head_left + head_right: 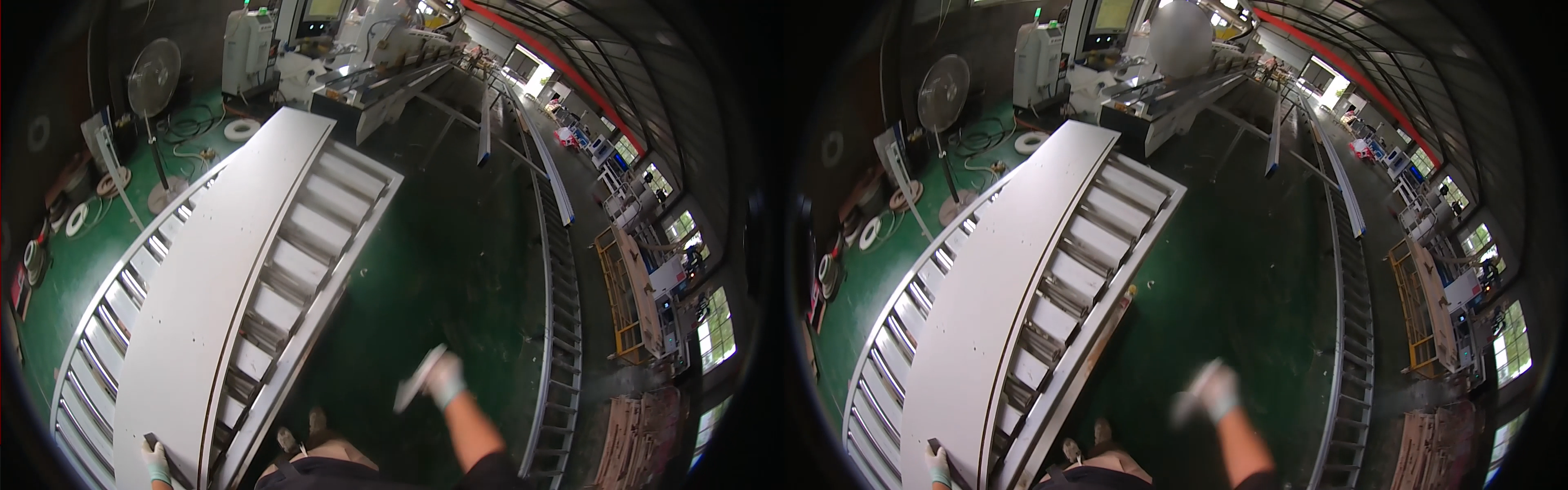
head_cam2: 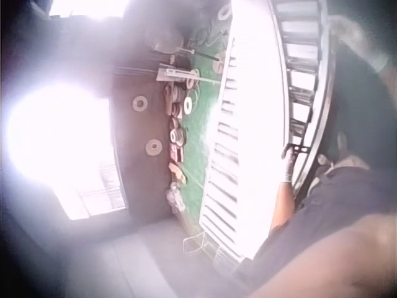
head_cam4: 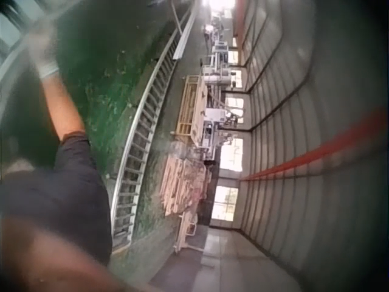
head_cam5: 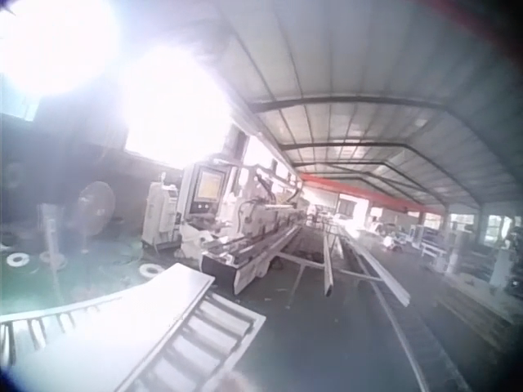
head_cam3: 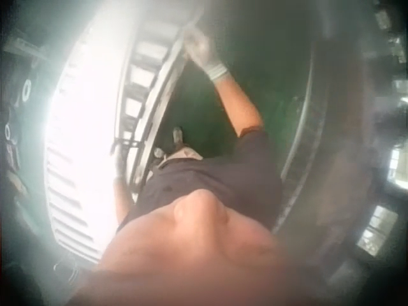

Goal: The person scrapes excess tape and adhesive from the edge of a white board and wipes the surface with a small block.

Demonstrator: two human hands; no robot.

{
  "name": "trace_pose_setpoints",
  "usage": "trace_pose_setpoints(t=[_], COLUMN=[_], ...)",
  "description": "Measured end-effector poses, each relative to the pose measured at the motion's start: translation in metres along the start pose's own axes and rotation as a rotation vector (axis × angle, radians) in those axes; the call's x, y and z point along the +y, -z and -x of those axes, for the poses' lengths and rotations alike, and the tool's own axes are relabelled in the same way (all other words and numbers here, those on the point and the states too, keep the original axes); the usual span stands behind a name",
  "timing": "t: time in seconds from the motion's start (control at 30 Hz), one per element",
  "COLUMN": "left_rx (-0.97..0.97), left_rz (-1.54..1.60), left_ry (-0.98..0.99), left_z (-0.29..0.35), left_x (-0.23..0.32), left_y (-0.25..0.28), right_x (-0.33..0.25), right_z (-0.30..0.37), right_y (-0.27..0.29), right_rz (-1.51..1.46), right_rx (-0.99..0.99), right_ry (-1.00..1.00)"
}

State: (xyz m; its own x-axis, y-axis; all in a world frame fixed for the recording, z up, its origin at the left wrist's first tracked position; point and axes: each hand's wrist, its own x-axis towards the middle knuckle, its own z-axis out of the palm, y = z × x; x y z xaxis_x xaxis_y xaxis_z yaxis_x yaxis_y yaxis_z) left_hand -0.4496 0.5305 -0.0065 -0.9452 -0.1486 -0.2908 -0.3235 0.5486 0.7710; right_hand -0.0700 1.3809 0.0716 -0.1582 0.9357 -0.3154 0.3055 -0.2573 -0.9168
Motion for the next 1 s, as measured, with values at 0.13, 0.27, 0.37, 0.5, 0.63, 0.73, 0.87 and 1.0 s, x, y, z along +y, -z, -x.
trace_pose_setpoints(t=[0.13,0.27,0.37,0.5,0.63,0.73,0.87,1.0], left_rx=[-0.072,-0.199,-0.375,-0.443,-0.676,-0.584,-0.176,-0.009], left_rz=[0.142,0.230,0.324,0.568,0.586,0.060,-0.216,-0.654], left_ry=[0.022,-0.010,-0.128,-0.051,0.012,-0.243,-0.454,-0.446], left_z=[0.026,0.087,0.132,0.139,0.145,0.029,-0.065,-0.159], left_x=[0.031,0.137,0.214,0.222,0.231,0.116,0.142,0.164], left_y=[-0.074,-0.120,-0.134,-0.172,-0.182,-0.162,-0.109,-0.046], right_x=[-0.364,-0.446,-0.325,-0.096,0.040,0.083,0.127,0.159], right_z=[-0.091,0.022,0.092,0.221,0.349,0.409,0.410,0.439], right_y=[0.011,-0.073,-0.181,-0.277,-0.290,-0.301,-0.262,-0.249], right_rz=[-0.131,0.146,-0.068,-0.020,0.059,0.072,0.149,0.071], right_rx=[-0.085,-0.374,-0.539,-0.896,-1.215,-1.277,-1.034,-0.744], right_ry=[0.649,1.113,1.094,0.615,0.177,0.034,-0.114,-0.255])
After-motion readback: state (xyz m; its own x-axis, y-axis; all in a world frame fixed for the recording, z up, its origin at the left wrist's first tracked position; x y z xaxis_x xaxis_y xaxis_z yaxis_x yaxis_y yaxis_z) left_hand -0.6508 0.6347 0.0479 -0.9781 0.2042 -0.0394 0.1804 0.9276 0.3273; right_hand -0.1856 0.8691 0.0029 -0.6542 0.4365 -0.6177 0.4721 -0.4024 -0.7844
